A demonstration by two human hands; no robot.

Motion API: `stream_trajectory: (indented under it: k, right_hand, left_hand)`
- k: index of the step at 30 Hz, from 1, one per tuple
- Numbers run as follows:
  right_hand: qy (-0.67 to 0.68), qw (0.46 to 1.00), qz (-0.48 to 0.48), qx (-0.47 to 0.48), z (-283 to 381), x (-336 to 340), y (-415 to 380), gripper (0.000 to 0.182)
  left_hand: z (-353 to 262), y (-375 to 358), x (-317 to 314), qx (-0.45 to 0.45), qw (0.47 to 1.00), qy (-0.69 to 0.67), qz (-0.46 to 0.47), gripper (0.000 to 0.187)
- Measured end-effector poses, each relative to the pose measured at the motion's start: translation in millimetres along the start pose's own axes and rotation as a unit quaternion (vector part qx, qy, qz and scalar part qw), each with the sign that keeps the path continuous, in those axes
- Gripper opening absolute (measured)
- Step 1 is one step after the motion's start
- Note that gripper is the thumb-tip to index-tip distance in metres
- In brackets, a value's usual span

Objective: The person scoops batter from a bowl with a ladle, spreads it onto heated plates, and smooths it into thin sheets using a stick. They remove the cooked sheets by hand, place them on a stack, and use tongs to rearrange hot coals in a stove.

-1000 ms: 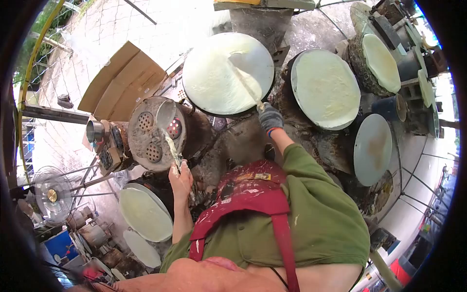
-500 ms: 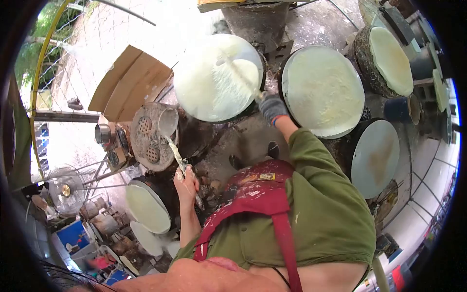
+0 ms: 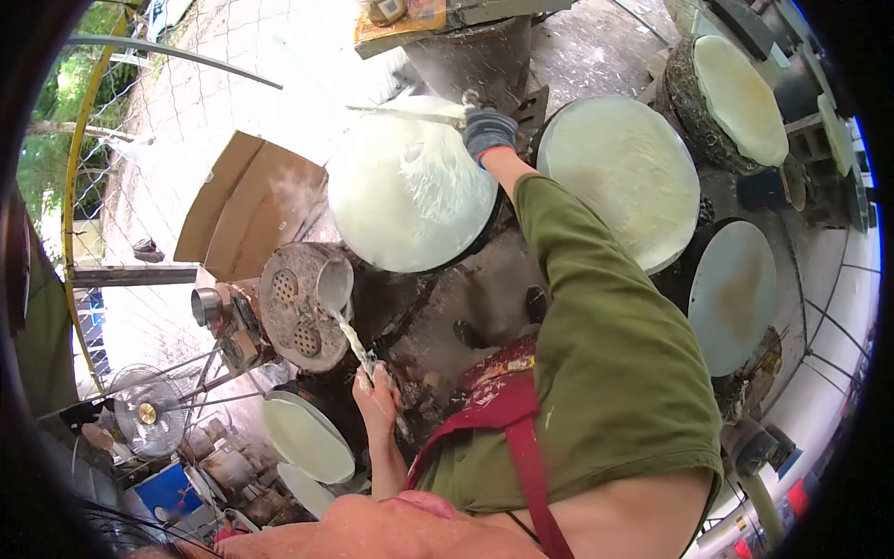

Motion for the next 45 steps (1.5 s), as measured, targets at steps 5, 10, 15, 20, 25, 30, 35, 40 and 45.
stream_trajectory:
  k: [5,10,15,20,25,30,35,40,45]
  right_hand:
    - [0.169,0.968,-0.003,0.183,78.4,25.6,-59.0,0.042]
    - [0.504,0.858,0.051,-0.091,-34.5,12.0,-168.2,0.041]
    - [0.579,0.703,0.254,-0.326,-45.9,-0.9,-235.4,0.034]
    - [0.499,0.748,0.273,-0.342,-65.6,12.3,-204.6,0.028]
    - [0.483,0.792,0.297,-0.229,-48.9,11.0,-181.3,0.029]
    - [0.432,0.848,0.258,-0.168,-53.9,-16.1,-179.3,0.034]
    - [0.295,0.92,0.205,-0.156,-51.2,1.4,-224.8,0.042]
    - [0.34,0.937,0.069,-0.033,-5.2,-99.1,-282.6,0.039]
    - [0.478,0.79,0.234,-0.305,42.8,-21.7,-276.9,0.042]
  left_hand:
    - [-0.5,-1.3,0.0,0.013,1.0,-0.003,-0.001,0.014]
    - [-17.4,1.9,-10.7,-0.025,0.999,-0.023,0.023,0.017]
    - [-35.1,1.0,-36.3,-0.046,0.996,-0.059,0.046,0.017]
    - [-38.6,4.0,-46.6,-0.042,0.994,-0.084,0.052,0.017]
    - [-64.2,54.0,-76.0,-0.056,0.991,-0.06,0.102,0.02]
    - [-115.3,155.5,-133.4,-0.135,0.972,-0.073,0.178,0.018]
    - [-126.2,212.6,-179.8,-0.097,0.952,-0.088,0.277,0.017]
    - [-85.0,184.5,-176.2,0.069,0.936,-0.096,0.332,0.013]
    - [-41.6,183.9,-156.5,0.189,0.897,-0.229,0.327,0.014]
Point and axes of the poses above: each hand's wrist, its own y-axis towards the middle knuckle, its own x-axis out of the back of the hand, z = x × y, the point moved 9 cm from there along y, towards the middle knuckle, and after that the axes turned 4 degrees about -z, right-handed, at the moved point
